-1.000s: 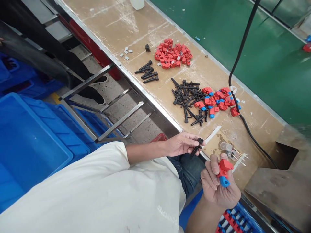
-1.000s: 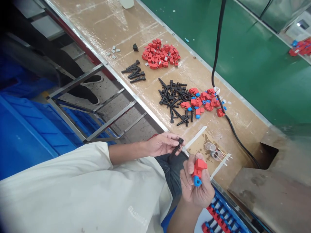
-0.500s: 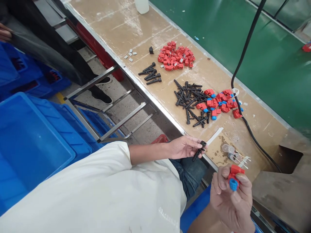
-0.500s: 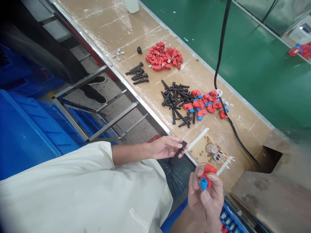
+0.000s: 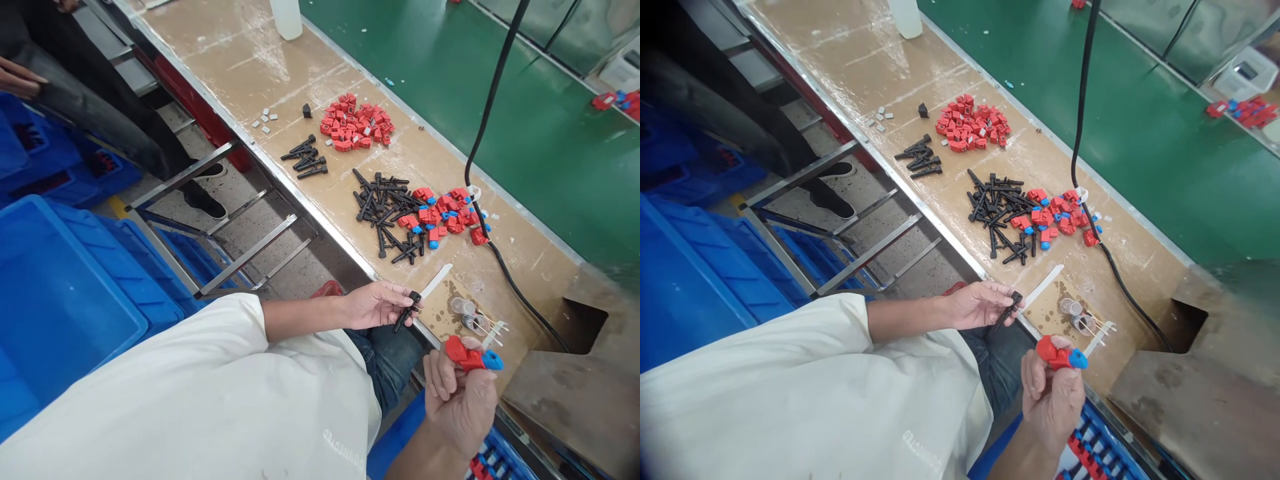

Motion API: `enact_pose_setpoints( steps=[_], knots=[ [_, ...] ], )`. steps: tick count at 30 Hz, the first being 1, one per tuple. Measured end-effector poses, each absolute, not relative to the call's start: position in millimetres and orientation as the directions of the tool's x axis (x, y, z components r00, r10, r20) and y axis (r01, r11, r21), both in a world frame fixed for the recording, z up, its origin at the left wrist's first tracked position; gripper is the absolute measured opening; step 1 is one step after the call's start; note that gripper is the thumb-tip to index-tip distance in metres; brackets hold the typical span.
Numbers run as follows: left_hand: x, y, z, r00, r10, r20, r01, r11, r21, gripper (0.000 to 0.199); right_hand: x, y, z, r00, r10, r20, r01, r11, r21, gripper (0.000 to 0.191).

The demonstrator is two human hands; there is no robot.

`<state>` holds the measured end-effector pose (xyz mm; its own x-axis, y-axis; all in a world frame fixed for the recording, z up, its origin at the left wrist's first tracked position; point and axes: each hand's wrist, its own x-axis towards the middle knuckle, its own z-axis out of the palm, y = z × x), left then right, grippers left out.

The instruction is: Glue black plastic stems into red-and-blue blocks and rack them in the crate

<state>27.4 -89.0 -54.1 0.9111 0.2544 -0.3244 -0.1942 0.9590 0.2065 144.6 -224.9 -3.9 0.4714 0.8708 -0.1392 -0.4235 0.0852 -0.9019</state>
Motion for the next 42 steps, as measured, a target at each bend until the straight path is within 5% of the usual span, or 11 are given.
enact_pose_setpoints(
  steps=[5,13,22,42],
  knots=[
    [28,-88,-55,0.913,0.26,-0.315,-0.19,0.953,0.235,0.018,146,-224,-9,0.56,0.809,-0.178,-0.375,0.055,-0.926,0.036],
    [30,-94,-54,0.917,0.28,-0.284,-0.145,0.898,0.415,0.046,148,-231,-22,0.721,0.659,-0.215,-0.178,-0.123,-0.976,0.035],
    [34,-97,-57,0.895,0.301,-0.328,-0.051,0.801,0.596,0.055,149,-239,-19,0.653,0.666,-0.36,-0.333,-0.175,-0.927,0.035],
    [35,-90,-53,0.909,0.217,-0.357,0.006,0.847,0.531,0.04,155,-242,-24,0.58,0.751,-0.314,-0.295,-0.166,-0.941,0.031]
  ],
)
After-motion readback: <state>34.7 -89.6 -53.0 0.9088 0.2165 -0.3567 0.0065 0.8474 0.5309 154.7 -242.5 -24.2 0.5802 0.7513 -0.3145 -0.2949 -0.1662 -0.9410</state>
